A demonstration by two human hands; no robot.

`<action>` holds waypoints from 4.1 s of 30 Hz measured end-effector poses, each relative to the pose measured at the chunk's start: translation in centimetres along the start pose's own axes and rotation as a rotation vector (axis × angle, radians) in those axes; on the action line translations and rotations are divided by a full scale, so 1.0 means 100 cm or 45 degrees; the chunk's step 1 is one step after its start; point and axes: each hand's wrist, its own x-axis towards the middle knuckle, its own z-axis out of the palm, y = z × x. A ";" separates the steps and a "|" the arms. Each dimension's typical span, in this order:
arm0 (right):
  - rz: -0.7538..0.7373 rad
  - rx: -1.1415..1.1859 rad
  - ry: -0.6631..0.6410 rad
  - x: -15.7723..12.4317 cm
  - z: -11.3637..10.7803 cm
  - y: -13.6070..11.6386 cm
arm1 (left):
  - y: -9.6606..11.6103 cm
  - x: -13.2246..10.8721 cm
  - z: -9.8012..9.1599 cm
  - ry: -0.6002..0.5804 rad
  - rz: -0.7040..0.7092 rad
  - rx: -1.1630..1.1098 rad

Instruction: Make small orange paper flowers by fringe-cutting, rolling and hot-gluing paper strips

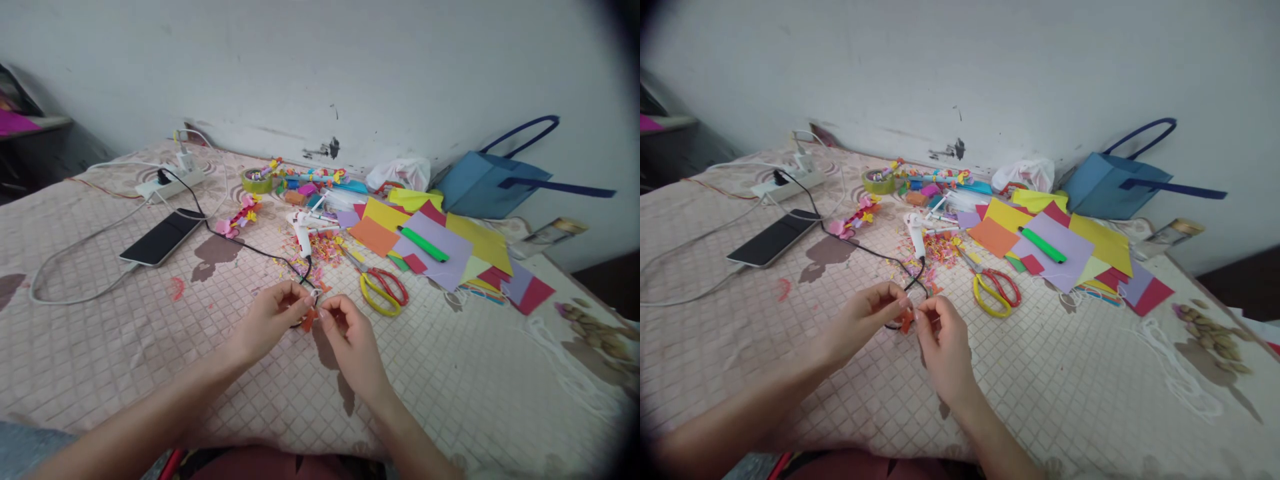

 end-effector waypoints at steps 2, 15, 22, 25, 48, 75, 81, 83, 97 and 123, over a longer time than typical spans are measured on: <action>0.089 0.103 -0.044 0.001 0.000 0.001 | -0.001 -0.001 0.002 0.021 0.047 0.029; 0.110 0.307 -0.047 0.000 0.002 -0.001 | -0.001 -0.006 0.005 0.072 0.152 0.183; 0.035 0.231 0.010 -0.002 0.002 -0.001 | 0.001 -0.007 0.008 0.081 0.149 0.174; 0.013 0.145 0.054 -0.004 0.002 0.000 | 0.000 -0.007 0.007 0.015 0.129 0.092; 0.132 0.372 0.016 -0.002 0.001 -0.006 | 0.004 -0.019 0.010 0.136 0.302 0.578; 0.224 0.704 0.007 0.002 0.004 0.002 | -0.002 -0.010 0.007 -0.080 -0.029 -0.048; 0.168 0.702 0.023 0.001 0.004 -0.003 | -0.004 -0.011 0.008 -0.086 -0.016 0.035; 0.175 0.770 0.025 0.003 0.004 -0.003 | -0.006 -0.011 0.007 -0.091 -0.033 0.017; 0.145 0.850 0.249 0.009 -0.017 -0.008 | -0.006 -0.012 0.000 -0.196 -0.145 -0.194; 0.019 0.485 0.836 -0.026 -0.049 0.030 | -0.027 -0.023 -0.018 -0.149 1.375 1.018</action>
